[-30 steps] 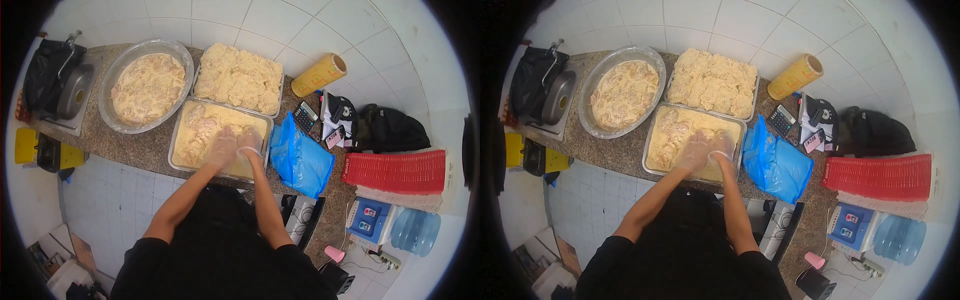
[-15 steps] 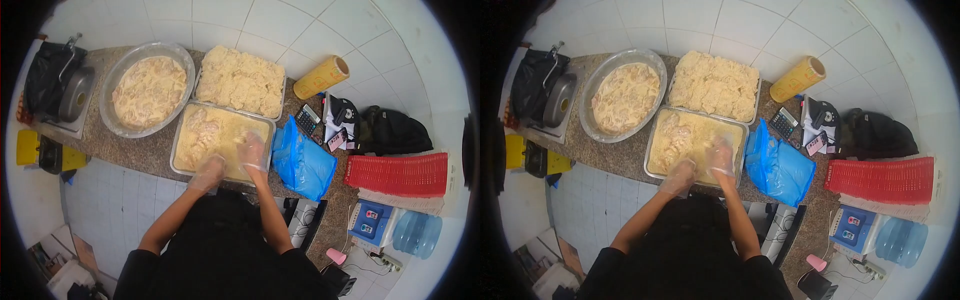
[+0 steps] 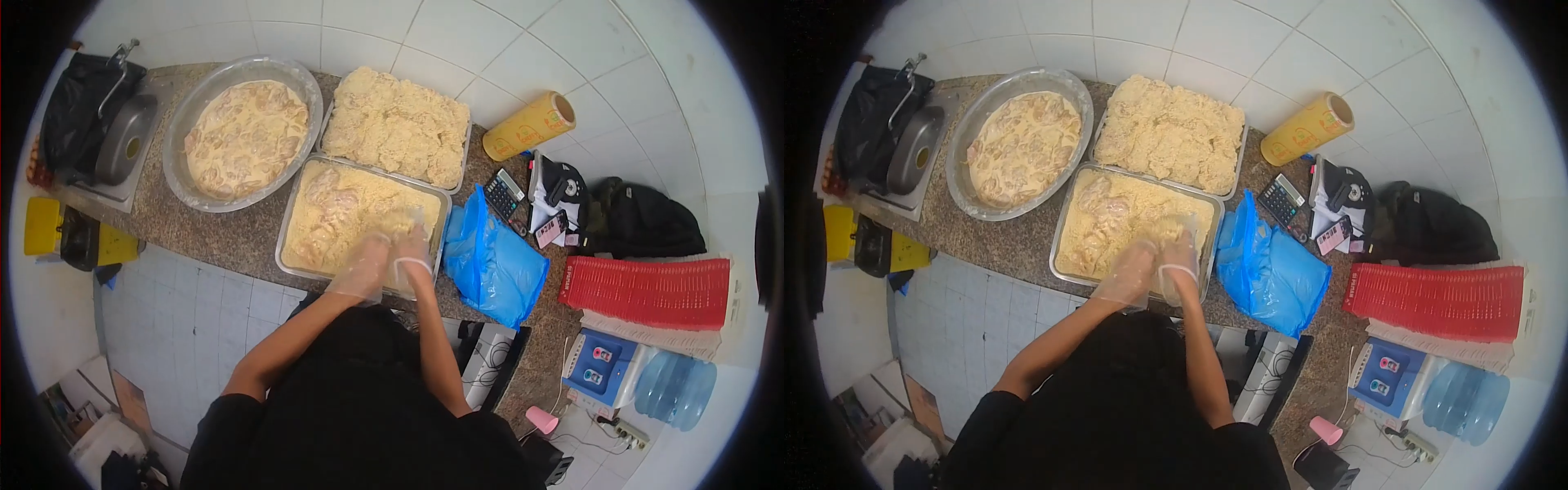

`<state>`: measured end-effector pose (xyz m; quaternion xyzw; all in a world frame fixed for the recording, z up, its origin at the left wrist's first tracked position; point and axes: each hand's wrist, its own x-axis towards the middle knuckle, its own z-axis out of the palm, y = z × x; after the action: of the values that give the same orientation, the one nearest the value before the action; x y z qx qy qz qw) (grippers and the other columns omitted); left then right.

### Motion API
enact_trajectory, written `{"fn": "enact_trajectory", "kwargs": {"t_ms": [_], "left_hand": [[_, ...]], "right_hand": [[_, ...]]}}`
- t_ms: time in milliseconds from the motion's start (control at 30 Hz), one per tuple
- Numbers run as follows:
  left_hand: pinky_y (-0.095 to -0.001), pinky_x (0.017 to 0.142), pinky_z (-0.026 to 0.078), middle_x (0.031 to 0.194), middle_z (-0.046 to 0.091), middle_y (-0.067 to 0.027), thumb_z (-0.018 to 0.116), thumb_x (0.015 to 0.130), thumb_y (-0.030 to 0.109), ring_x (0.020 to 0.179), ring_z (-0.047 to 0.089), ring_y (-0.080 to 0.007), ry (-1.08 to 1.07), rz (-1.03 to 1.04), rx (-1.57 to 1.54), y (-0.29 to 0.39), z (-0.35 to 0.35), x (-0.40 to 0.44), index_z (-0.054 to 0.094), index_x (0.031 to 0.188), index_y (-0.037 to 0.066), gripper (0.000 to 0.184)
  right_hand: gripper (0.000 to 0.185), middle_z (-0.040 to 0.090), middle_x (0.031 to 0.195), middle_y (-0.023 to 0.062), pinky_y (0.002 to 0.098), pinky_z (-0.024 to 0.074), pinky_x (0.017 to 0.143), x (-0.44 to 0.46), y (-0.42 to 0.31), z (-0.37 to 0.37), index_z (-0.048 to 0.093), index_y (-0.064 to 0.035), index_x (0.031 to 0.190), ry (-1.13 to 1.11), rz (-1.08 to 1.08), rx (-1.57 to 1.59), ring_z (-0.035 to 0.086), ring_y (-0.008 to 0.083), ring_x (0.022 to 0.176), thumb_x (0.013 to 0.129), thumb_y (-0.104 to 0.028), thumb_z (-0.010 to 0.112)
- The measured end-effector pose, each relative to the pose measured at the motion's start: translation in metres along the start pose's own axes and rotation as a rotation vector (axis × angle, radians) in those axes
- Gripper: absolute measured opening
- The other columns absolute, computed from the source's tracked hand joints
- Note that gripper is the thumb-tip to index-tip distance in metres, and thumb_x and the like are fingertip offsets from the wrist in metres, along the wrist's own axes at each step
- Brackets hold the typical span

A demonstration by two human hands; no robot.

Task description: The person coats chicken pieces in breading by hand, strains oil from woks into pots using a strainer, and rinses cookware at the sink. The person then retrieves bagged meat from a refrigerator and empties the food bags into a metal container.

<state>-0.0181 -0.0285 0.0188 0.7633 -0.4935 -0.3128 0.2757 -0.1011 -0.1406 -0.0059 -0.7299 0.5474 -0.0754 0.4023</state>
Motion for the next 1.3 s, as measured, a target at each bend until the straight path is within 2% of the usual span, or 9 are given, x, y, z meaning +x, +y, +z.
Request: {"fn": "enact_trajectory", "kwargs": {"t_ms": [200,300,400,467,567,700,800,1133,1300], "left_hand": [[-0.0460,0.089,0.046,0.116,0.058,-0.0266,0.052,0.083,0.012,0.107,0.057,-0.0392,0.476,0.397,0.591,-0.027,0.026,0.051,0.055,0.117,-0.007,0.039],[-0.0435,0.094,0.044,0.117,0.058,-0.0274,0.055,0.082,0.017,0.112,0.056,-0.0377,-0.316,-0.067,0.426,0.019,-0.011,0.046,0.055,0.118,-0.007,0.043],[-0.0464,0.090,0.043,0.104,0.063,-0.0253,0.061,0.078,0.022,0.103,0.059,-0.0373,-0.079,0.135,0.455,0.002,0.003,0.057,0.064,0.098,-0.002,0.031],[-0.0456,0.087,0.045,0.089,0.067,-0.0210,0.061,0.078,0.021,0.094,0.063,-0.0381,0.685,0.533,0.539,-0.033,0.036,0.056,0.067,0.086,0.000,0.023],[-0.0447,0.073,0.050,0.087,0.067,-0.0226,0.059,0.079,0.018,0.082,0.066,-0.0340,0.127,0.335,0.383,-0.015,0.015,0.037,0.061,0.104,-0.010,0.038],[-0.0438,0.075,0.050,0.089,0.067,-0.0243,0.059,0.079,0.017,0.085,0.066,-0.0354,0.243,0.230,0.552,-0.050,0.051,0.011,0.062,0.100,-0.010,0.035],[-0.0425,0.085,0.047,0.095,0.066,-0.0214,0.058,0.081,0.017,0.100,0.061,-0.0350,-0.076,0.044,0.360,-0.014,0.003,0.003,0.066,0.088,-0.002,0.022],[-0.0428,0.091,0.047,0.113,0.059,-0.0241,0.061,0.085,0.020,0.104,0.059,-0.0355,0.546,0.287,-0.006,-0.056,-0.033,-0.011,0.059,0.111,-0.001,0.034],[-0.0359,0.102,0.041,0.141,0.042,-0.0209,0.067,0.087,0.024,0.127,0.046,-0.0253,0.529,0.164,-0.363,-0.054,-0.025,0.041,0.048,0.129,-0.002,0.053]], "right_hand": [[0.053,0.049,0.133,0.0275,0.0387,0.0342,0.108,0.020,-0.012,-0.029,0.045,0.0034,0.134,0.041,-0.240,-0.089,0.045,0.0382,0.126,0.086,-0.018,0.053],[0.049,0.051,0.130,0.0264,0.0400,0.0356,0.106,0.021,-0.011,-0.032,0.049,0.0012,0.131,0.089,-0.280,-0.086,0.047,0.0388,0.123,0.086,-0.017,0.054],[0.047,0.053,0.129,0.0243,0.0399,0.0366,0.105,0.018,-0.025,-0.037,0.050,0.0011,0.129,0.028,-0.200,-0.228,0.048,0.0387,0.122,0.085,-0.017,0.055],[0.041,0.057,0.122,0.0244,0.0422,0.0404,0.100,0.027,0.004,-0.022,0.055,-0.0005,0.123,0.097,-0.343,-0.216,0.052,0.0397,0.115,0.084,-0.014,0.055],[0.030,0.063,0.107,0.0244,0.0450,0.0460,0.090,0.029,-0.003,-0.021,0.063,-0.0014,0.110,0.053,-0.384,-0.363,0.059,0.0407,0.102,0.082,-0.011,0.057],[0.024,0.065,0.096,0.0242,0.0459,0.0478,0.081,0.040,0.019,0.002,0.065,-0.0007,0.100,-0.133,-0.332,-0.609,0.061,0.0406,0.092,0.081,-0.013,0.059],[0.023,0.065,0.091,0.0242,0.0462,0.0478,0.078,0.057,0.047,0.017,0.065,-0.0007,0.099,-0.181,-0.420,-0.569,0.062,0.0405,0.088,0.082,-0.015,0.060],[0.024,0.063,0.085,0.0232,0.0405,0.0477,0.076,0.023,-0.039,-0.031,0.061,0.0037,0.099,-0.058,-0.588,-0.273,0.062,0.0327,0.082,0.077,-0.006,0.061],[0.035,0.064,0.099,0.0148,0.0348,0.0450,0.088,0.045,-0.055,-0.061,0.059,0.0038,0.112,-0.428,-0.618,-0.083,0.060,0.0250,0.099,0.078,0.001,0.053]]}}
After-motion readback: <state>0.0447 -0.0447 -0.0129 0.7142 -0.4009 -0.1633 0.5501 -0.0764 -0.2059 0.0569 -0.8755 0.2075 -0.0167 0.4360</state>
